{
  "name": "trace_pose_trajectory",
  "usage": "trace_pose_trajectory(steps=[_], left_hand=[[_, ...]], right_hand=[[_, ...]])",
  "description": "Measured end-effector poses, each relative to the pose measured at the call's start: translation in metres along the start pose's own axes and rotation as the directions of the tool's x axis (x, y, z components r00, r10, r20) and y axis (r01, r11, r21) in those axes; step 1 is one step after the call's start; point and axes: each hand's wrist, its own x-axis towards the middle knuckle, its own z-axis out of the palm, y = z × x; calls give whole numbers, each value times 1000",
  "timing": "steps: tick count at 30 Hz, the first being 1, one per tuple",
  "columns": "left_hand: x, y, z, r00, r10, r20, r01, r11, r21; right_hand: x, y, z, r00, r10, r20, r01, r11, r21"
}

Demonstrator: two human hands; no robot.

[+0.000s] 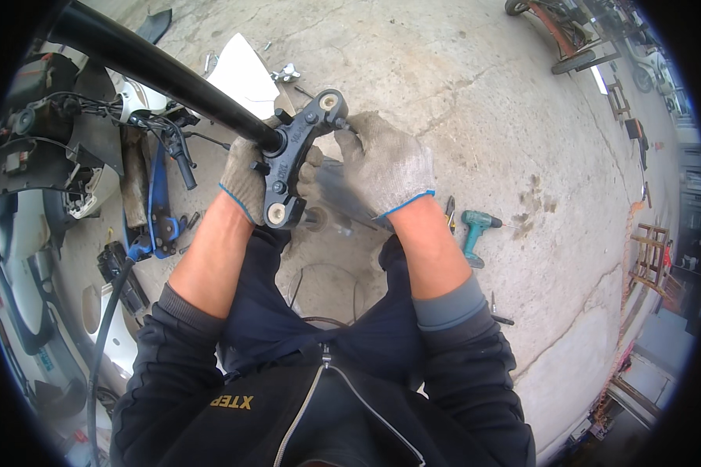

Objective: The person puts on gloves and then sits on the ground to work on a scooter front fork and wheel assembly. They use a hammer to tap the fork into place and then insert and tighten bolts to secure the assembly.

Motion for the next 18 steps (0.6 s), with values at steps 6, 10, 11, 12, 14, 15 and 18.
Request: trace_pose_trajectory(steps=[6, 10, 11, 12, 14, 15, 18], left_hand=[[1, 0, 1, 1000, -8, 15, 8, 1000, -29], [-1, 4, -2, 995, -48, 82, 54, 996, -66], [-1, 4, -2, 992, -64, 105, 73, 994, -86], [-1, 5, -2, 992, -63, 107, 73, 993, -88], [-1, 5, -1, 991, -69, 118, 80, 992, -93], [-1, 5, 0, 996, -48, 74, 53, 997, -57], [-1, 5, 2, 1000, -28, 5, 28, 1000, -12]], right_hand=[[-1, 5, 5, 998, -15, -65, 16, 1000, 13], [0, 5, 5, 996, -50, -73, 53, 998, 40], [1, 4, 4, 999, -35, -35, 36, 999, 3], [1, 4, 3, 1000, -8, 23, 9, 999, -38], [0, 3, 2, 999, 15, 39, -14, 999, -47], [-1, 2, 2, 1000, 11, -1, -11, 1000, -13], [-2, 1, 2, 994, -38, -106, 45, 997, 69]])
